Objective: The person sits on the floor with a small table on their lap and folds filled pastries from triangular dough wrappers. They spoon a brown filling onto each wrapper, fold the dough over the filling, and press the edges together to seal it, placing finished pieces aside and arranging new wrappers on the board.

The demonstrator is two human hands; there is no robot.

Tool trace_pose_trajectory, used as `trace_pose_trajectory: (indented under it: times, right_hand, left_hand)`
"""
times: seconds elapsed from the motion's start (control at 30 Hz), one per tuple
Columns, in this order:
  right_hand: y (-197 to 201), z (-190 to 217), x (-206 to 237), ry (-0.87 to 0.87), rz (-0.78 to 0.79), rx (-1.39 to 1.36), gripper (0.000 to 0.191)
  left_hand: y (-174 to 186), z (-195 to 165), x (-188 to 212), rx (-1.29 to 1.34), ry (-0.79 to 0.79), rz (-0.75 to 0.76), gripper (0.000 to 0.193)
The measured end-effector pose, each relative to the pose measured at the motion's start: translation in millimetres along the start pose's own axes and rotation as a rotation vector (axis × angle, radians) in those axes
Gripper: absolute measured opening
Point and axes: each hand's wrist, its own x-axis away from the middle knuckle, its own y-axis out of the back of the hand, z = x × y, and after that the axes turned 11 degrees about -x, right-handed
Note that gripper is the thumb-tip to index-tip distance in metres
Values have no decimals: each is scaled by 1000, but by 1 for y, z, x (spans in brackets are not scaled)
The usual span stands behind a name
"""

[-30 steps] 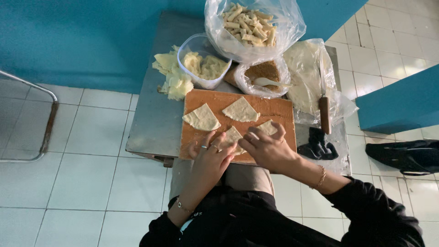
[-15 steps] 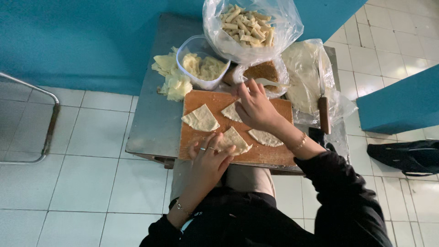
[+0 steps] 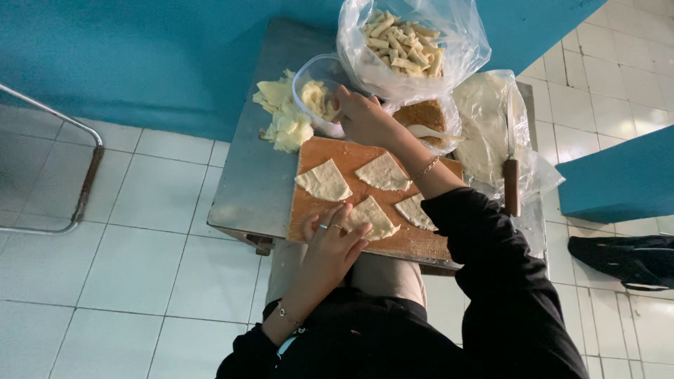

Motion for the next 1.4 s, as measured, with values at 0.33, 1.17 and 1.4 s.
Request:
trace_pose_trajectory:
  times: [0.33, 1.17, 1.4]
  right_hand:
    - [-5, 3, -10, -145, -39, -19, 31]
    - [76, 11, 199, -90, 0, -446, 56]
    - [74, -16, 266, -332, -105, -171, 40]
  left_hand:
    - [-1, -5, 1, 4, 19, -3, 32]
    - [-28, -42, -15, 1, -100, 105, 43]
    - [-68, -74, -34, -156, -188, 178, 62]
